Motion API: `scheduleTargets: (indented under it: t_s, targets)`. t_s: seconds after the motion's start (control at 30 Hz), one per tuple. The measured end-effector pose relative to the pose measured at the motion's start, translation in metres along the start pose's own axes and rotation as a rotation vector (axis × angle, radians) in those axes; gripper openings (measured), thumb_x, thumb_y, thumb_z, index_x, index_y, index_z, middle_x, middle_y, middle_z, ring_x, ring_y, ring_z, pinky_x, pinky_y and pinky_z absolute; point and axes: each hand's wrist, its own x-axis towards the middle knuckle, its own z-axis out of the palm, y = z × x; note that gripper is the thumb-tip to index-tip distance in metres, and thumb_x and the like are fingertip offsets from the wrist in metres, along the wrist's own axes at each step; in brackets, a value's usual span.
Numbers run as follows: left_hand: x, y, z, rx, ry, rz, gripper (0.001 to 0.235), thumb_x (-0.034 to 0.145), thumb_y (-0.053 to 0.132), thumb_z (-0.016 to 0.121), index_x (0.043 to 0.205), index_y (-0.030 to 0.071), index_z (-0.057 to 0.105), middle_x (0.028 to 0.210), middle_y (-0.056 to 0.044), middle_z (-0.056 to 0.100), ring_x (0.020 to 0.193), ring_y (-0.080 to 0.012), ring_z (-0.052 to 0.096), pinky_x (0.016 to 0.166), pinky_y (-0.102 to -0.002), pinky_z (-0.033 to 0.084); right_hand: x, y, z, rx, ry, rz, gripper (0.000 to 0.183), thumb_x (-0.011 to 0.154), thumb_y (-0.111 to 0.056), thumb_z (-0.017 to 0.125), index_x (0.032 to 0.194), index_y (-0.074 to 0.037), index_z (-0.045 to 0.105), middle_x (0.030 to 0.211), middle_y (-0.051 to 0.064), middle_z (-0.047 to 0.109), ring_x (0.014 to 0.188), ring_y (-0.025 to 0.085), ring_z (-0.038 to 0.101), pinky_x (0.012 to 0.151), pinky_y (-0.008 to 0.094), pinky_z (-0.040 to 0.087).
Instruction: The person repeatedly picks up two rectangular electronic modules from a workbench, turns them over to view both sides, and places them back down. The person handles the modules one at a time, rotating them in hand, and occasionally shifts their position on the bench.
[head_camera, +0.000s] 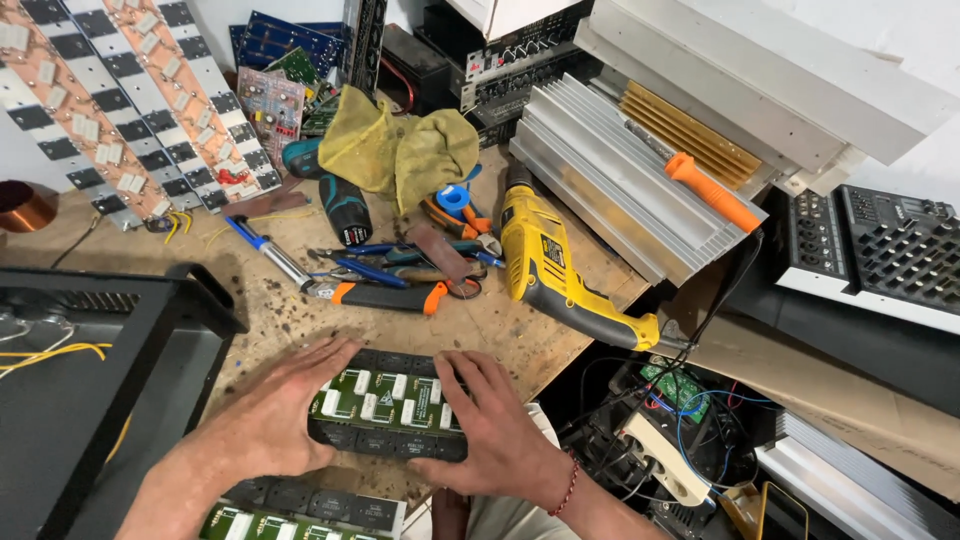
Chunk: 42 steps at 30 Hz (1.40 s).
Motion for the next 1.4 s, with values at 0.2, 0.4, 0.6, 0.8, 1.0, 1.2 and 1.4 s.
scheduleTargets:
  t_s: [0.2,0.4,0.6,0.8,1.0,1.2,1.4]
  targets:
    - [-0.002,0.007,-0.005,0.001,-0.007,-0.049,0.13,0.082,0.031,0.102,0.166,0.029,0.002,0.175,0.01,0.003,0.163,-0.0153,0.0,0.134,-0.044,0.009,-0.001,0.009,0.007,0.084,0.057,0.031,0.1,0.074,-0.055,0.084,0.145,0.004,0.045,0.138,0.022,0.054,0.12,0.042,0.049,0.101,0.061,0.046]
    - [-0.004,0.009,-0.007,0.001,-0.032,-0.096,0.128,0.085,0.031,0.099,0.165,0.037,-0.001,0.174,0.013,-0.003,0.163,-0.0141,0.0,0.137,-0.044,0.014,-0.001,0.01,0.009,0.079,0.078,0.014,0.101,0.072,-0.05,0.088,0.145,0.002,0.044,0.137,0.022,0.052,0.118,0.041,0.049,0.1,0.059,0.046]
    - [-0.007,0.02,-0.014,0.026,-0.098,-0.139,0.132,0.088,0.042,0.099,0.165,0.039,-0.008,0.175,0.015,-0.008,0.163,-0.016,-0.004,0.137,-0.047,0.012,0.004,-0.002,-0.028,0.198,-0.378,0.248,0.118,0.077,-0.074,0.061,0.164,-0.018,0.004,0.173,0.016,-0.002,0.157,0.044,0.001,0.119,0.07,0.009]
    - [-0.006,0.012,-0.005,0.128,-0.083,-0.024,0.134,0.09,0.045,0.102,0.164,0.039,-0.01,0.173,0.012,-0.023,0.161,-0.0146,-0.021,0.135,-0.055,-0.01,-0.02,0.016,-0.056,0.366,-0.241,0.183,0.11,0.086,-0.076,0.049,0.164,-0.013,0.004,0.175,0.012,0.0,0.162,0.033,-0.003,0.125,0.065,-0.001]
    - [-0.002,0.035,-0.014,0.191,-0.141,-0.047,0.126,0.093,0.046,0.095,0.165,0.037,-0.008,0.174,0.013,-0.017,0.162,-0.0129,-0.017,0.136,-0.055,-0.004,-0.032,0.012,-0.041,0.213,-0.265,0.161,0.115,0.086,-0.083,0.033,0.162,-0.003,0.001,0.173,0.02,0.004,0.16,0.037,0.002,0.128,0.056,0.006]
    - [0.002,0.025,-0.006,0.201,-0.1,-0.053,0.127,0.091,0.05,0.096,0.165,0.033,-0.005,0.174,0.014,-0.009,0.161,-0.0088,-0.006,0.136,-0.043,-0.007,-0.025,0.007,-0.031,0.251,-0.192,0.145,0.108,0.091,-0.075,0.043,0.162,-0.002,0.006,0.172,0.019,0.012,0.159,0.038,0.012,0.126,0.062,0.01]
    - [0.008,0.016,0.001,0.19,-0.019,-0.045,0.139,0.079,0.054,0.107,0.165,0.028,0.001,0.175,0.01,-0.001,0.161,-0.0081,0.001,0.132,-0.039,-0.006,-0.026,0.008,-0.023,0.245,-0.141,0.121,0.107,0.092,-0.074,0.043,0.162,-0.001,0.008,0.171,0.021,0.017,0.158,0.041,0.019,0.126,0.062,0.016]
